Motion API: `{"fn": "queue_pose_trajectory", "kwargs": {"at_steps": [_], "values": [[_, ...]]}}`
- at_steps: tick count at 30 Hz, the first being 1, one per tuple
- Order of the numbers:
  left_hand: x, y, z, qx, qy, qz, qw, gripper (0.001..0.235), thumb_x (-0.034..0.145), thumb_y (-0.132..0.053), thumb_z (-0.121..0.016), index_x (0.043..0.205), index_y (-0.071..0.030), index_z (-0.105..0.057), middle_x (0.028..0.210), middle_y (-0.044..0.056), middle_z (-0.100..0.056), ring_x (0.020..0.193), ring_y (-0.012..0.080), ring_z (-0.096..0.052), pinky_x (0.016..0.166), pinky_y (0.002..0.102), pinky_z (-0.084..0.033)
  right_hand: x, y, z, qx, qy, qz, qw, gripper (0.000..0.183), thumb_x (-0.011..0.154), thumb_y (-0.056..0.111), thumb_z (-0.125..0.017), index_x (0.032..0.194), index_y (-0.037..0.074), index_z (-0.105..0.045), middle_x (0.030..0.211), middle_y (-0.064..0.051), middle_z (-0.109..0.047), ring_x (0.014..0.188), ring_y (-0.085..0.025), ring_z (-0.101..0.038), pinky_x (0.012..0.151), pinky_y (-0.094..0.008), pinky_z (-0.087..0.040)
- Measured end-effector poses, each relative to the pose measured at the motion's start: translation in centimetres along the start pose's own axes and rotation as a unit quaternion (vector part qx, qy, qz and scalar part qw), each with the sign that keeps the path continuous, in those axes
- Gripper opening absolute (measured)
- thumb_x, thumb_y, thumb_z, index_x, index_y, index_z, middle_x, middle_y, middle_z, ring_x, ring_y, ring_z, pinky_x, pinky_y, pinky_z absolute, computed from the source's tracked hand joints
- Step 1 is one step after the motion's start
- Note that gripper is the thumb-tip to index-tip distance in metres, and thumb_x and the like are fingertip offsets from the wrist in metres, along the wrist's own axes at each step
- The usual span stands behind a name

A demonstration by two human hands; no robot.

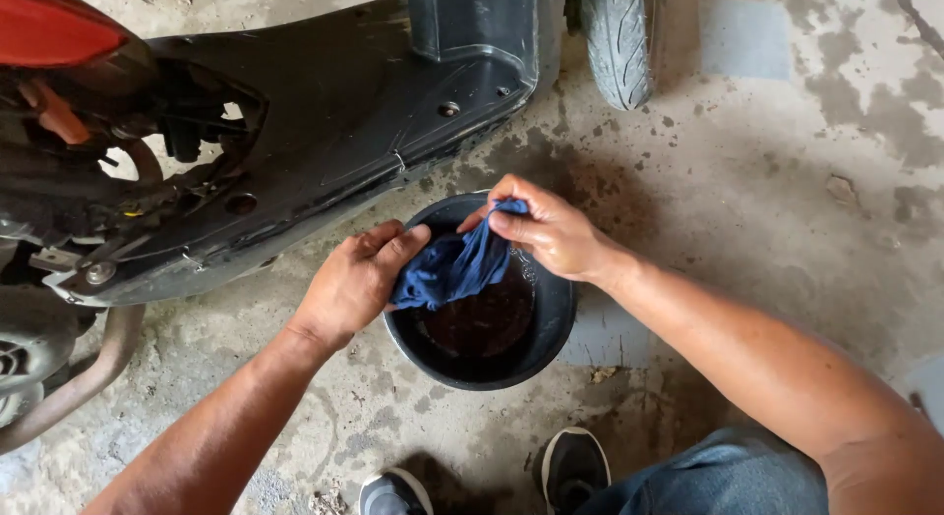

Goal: The person cleans the lower side panels and engine area of a red motorcycle using a blue cloth and a bucket of dark liquid. They repeatedly dip the cloth into the bucket, wring it out, and wipe various parts of the motorcycle's bodywork and engine casing.

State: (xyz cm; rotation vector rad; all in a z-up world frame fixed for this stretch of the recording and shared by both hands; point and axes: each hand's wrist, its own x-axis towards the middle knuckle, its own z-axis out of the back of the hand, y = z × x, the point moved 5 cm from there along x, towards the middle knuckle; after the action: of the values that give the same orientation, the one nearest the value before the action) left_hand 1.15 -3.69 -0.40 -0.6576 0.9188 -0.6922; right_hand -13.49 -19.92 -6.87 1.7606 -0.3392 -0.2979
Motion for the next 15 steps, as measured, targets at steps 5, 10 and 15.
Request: {"fn": "queue_pose_trajectory", "kwargs": {"at_steps": [5,10,15], "values": [[1.2,1.2,0.4,-0.081,-0.068,-0.035,0.994,0.037,0.092,-0.047,-0.073,0.080,-0.013,-0.068,0.065,0.007,-0.057,0.067,0.0204,-0.057,0.067,0.031,-0.048,0.6,-0.4,2.2,0.026,-0.008,0.025,0.999,0.013,0.099,0.017,-0.067,0.105,0.009,-0.057,0.122,-0.017,-0.070,0.097,-0.021,-0.069,0.078,-0.031,-0.060],[0.7,-2.3,1.8,-0.111,-0.117,-0.132,0.978,0.039,0.088,-0.042,-0.081,0.095,-0.008,-0.064,0.075,0.014,-0.059,0.074,0.0250,-0.059,0.071,0.035,-0.050,1.1,-3.7,5.0,0.086,-0.068,-0.009,0.994,0.016,0.098,0.008,-0.068,0.111,0.006,-0.058,0.101,-0.008,-0.062,0.086,-0.029,-0.072,0.069,-0.042,-0.066],[-0.5,-6.4,0.8,-0.136,-0.029,-0.227,0.964,0.034,0.098,-0.026,-0.065,0.094,-0.018,-0.032,0.112,0.005,-0.073,0.093,0.0157,-0.068,0.072,0.032,-0.058,0.7,1.0,1.0,0.203,0.130,-0.055,0.969,0.080,0.090,0.065,-0.071,0.145,0.009,-0.053,0.132,-0.014,-0.068,0.105,-0.029,-0.073,0.079,-0.039,-0.065]]}}
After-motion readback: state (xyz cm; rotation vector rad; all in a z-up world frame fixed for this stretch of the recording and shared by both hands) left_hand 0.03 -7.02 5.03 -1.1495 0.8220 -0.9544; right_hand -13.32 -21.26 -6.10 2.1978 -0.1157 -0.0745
